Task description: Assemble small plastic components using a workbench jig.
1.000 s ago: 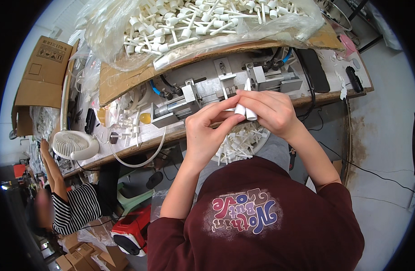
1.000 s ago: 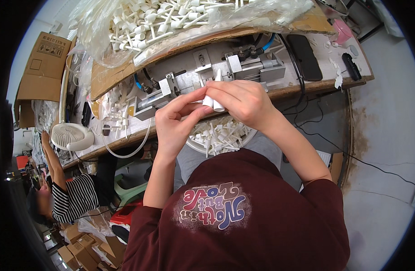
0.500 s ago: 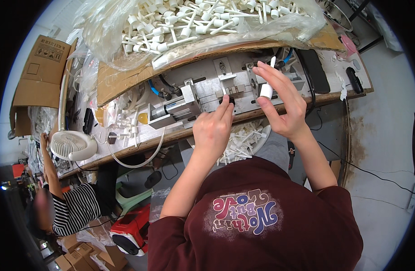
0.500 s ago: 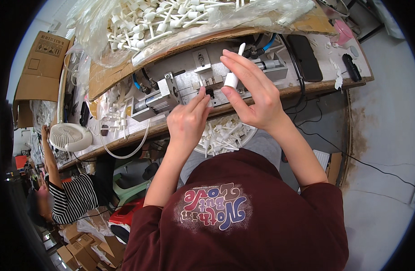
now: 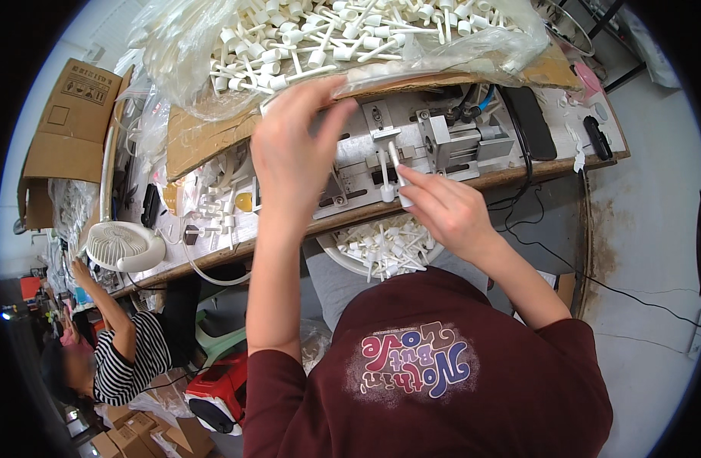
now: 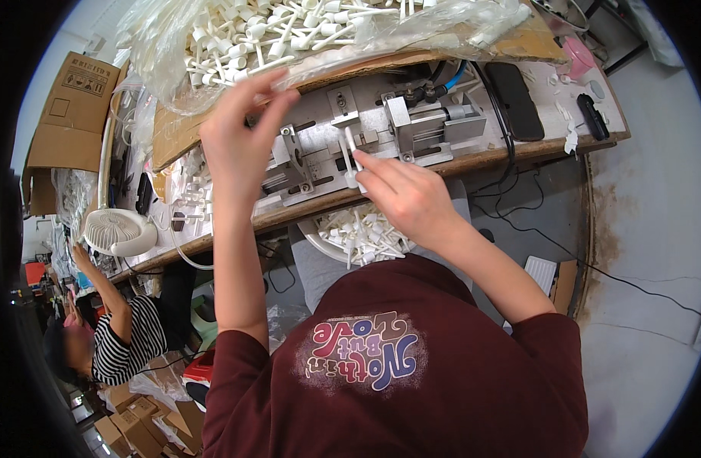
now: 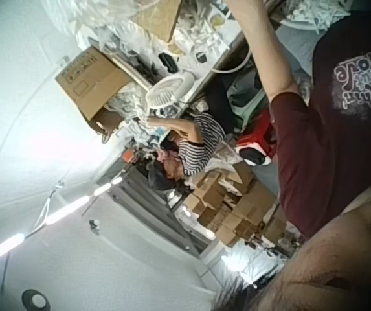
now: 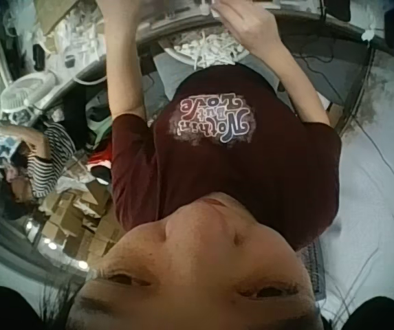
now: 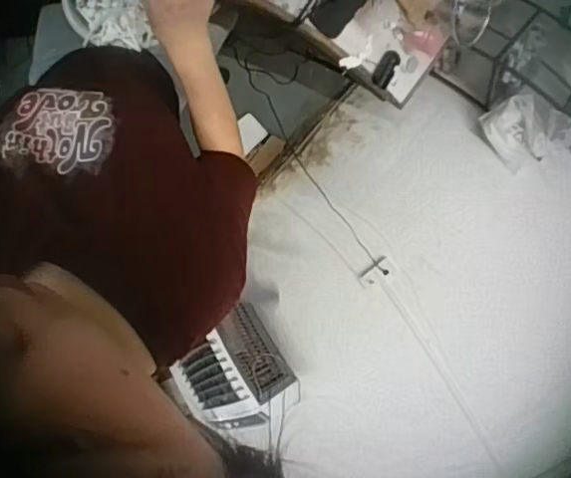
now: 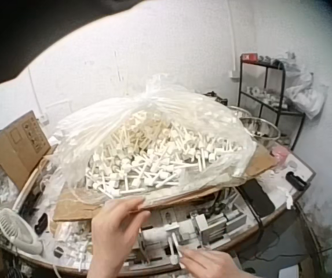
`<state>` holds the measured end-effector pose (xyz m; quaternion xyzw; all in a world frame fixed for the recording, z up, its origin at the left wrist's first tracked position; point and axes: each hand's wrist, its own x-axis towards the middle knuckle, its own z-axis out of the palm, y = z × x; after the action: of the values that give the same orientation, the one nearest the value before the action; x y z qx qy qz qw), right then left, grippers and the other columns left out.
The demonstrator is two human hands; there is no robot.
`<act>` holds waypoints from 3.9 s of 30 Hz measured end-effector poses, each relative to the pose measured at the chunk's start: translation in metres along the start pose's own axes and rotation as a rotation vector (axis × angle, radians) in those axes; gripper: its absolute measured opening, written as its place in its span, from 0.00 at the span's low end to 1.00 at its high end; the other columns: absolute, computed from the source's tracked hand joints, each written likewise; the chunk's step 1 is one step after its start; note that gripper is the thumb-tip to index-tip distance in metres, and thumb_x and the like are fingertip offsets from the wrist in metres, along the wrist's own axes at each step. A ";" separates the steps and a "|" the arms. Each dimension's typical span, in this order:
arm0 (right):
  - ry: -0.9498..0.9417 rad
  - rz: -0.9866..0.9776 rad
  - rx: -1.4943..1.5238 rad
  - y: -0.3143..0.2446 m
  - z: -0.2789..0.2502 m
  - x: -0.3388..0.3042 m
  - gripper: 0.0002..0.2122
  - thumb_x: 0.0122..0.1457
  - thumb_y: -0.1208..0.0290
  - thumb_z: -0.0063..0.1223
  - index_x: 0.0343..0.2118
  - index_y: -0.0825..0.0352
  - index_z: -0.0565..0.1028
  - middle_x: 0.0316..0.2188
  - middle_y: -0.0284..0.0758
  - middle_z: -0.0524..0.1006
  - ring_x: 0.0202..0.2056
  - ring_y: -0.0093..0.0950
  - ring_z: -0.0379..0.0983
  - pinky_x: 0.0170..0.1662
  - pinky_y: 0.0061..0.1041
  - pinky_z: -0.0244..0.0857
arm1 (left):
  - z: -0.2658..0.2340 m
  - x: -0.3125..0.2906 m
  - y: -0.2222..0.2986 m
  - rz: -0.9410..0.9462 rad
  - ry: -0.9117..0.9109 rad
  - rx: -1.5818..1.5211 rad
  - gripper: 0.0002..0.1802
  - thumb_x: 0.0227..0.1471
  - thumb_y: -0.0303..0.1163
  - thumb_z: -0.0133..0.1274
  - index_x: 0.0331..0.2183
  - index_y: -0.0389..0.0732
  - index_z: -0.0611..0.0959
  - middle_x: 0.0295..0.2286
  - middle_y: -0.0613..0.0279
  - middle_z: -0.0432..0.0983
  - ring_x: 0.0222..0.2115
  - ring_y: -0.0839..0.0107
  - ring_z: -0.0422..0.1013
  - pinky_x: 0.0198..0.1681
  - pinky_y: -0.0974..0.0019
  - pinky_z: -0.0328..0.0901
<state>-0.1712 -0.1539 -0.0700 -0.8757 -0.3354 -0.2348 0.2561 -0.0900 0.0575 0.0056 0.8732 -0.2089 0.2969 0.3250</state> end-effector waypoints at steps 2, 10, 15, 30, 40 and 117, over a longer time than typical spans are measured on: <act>-0.039 -0.038 -0.068 -0.001 0.013 0.002 0.10 0.46 0.77 0.56 0.34 0.68 0.75 0.48 0.40 0.77 0.35 0.27 0.77 0.33 0.26 0.70 | 0.001 0.025 -0.013 0.102 0.057 0.136 0.15 0.47 0.30 0.64 0.40 0.43 0.86 0.36 0.60 0.81 0.35 0.65 0.75 0.40 0.64 0.69; -0.138 -0.055 -0.271 -0.007 0.032 0.020 0.09 0.44 0.76 0.55 0.31 0.66 0.73 0.49 0.44 0.78 0.23 0.21 0.75 0.27 0.21 0.66 | 0.033 0.066 -0.052 -0.023 -0.229 0.307 0.15 0.48 0.34 0.62 0.40 0.43 0.86 0.38 0.57 0.80 0.37 0.58 0.75 0.44 0.59 0.68; -0.225 -0.035 -0.258 -0.007 0.028 0.024 0.09 0.44 0.76 0.57 0.30 0.66 0.71 0.47 0.44 0.78 0.22 0.23 0.76 0.27 0.23 0.67 | 0.033 0.066 -0.053 -0.095 -0.169 0.163 0.14 0.47 0.35 0.64 0.38 0.41 0.87 0.35 0.58 0.80 0.33 0.64 0.77 0.38 0.63 0.70; -0.027 -0.382 -0.030 0.032 0.026 0.147 0.05 0.48 0.72 0.58 0.26 0.65 0.75 0.29 0.35 0.74 0.33 0.32 0.76 0.36 0.31 0.72 | -0.032 -0.023 -0.002 -0.240 0.181 -0.236 0.17 0.46 0.19 0.64 0.42 0.35 0.85 0.47 0.58 0.74 0.36 0.73 0.76 0.38 0.72 0.76; -0.142 -0.170 0.110 0.030 0.038 0.099 0.05 0.49 0.77 0.58 0.30 0.66 0.78 0.30 0.34 0.76 0.36 0.35 0.74 0.41 0.33 0.69 | -0.045 -0.095 0.005 -0.230 0.141 -0.184 0.19 0.41 0.16 0.65 0.40 0.35 0.85 0.46 0.54 0.74 0.35 0.74 0.75 0.36 0.72 0.75; 0.000 -0.092 -0.468 0.108 -0.025 0.172 0.08 0.52 0.73 0.61 0.35 0.61 0.77 0.30 0.34 0.72 0.34 0.34 0.75 0.35 0.33 0.69 | 0.020 -0.118 0.025 -0.005 -0.139 0.007 0.17 0.44 0.25 0.64 0.40 0.38 0.85 0.46 0.60 0.79 0.33 0.67 0.78 0.36 0.68 0.73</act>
<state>0.0130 -0.1580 0.0173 -0.8950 -0.3113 -0.3175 0.0350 -0.1828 0.0467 -0.0724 0.8935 -0.2276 0.2355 0.3073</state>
